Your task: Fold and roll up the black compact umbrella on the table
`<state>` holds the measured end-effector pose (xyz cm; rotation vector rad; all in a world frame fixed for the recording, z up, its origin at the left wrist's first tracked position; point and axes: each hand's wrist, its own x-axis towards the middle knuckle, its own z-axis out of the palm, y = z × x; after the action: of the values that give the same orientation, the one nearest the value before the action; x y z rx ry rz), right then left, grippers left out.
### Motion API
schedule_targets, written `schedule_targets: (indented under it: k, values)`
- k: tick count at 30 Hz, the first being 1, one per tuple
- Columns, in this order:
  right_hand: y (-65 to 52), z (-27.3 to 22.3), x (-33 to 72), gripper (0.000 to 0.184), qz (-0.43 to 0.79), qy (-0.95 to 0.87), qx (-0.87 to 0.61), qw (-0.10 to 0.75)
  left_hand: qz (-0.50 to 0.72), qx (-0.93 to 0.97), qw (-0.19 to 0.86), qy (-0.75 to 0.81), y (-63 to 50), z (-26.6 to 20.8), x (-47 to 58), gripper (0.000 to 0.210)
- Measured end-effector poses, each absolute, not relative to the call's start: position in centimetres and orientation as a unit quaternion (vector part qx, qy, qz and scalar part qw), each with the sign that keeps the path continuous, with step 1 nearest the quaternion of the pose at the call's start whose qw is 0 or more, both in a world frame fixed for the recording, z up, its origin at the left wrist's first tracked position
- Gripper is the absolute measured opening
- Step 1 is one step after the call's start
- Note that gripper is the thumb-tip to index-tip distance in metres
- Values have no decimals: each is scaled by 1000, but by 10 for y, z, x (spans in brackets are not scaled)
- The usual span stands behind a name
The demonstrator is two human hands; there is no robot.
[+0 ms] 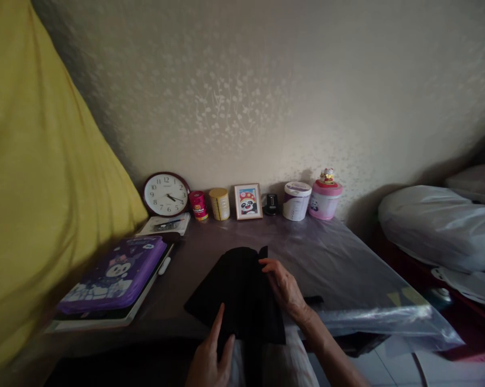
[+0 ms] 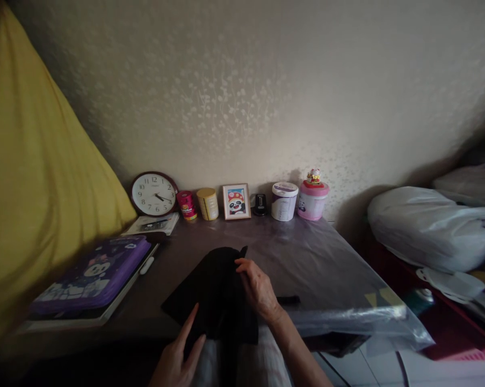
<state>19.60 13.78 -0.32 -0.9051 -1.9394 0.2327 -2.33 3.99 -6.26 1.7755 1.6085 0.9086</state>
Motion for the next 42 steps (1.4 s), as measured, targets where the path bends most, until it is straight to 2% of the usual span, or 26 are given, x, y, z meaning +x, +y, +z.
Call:
schedule_targets:
  k: [6,13,16,21,28,32,36,42]
  values:
    - [158,12,164,16,66,-820,-333,461,344,654,316,595,40,-62,-18,54]
    - [172,7,127,16,29,-851,-326,411,237,672,340,614,42,-54,-20,59]
    - [178,2,116,15,-2,-861,-323,393,215,679,328,621,40,-51,-20,63]
    - [183,0,105,13,-18,-874,-326,360,260,670,276,638,31,-55,-17,69]
    - [187,0,98,12,-22,-892,-328,311,91,719,242,646,36,-36,-11,63]
    - [188,-1,97,13,-18,-891,-331,310,58,729,203,652,42,-32,-7,71]
    - [183,0,103,16,2,-888,-331,319,69,727,174,661,43,-47,-6,67]
    - [158,-7,129,19,55,-863,-323,385,62,726,169,663,47,-57,-5,66]
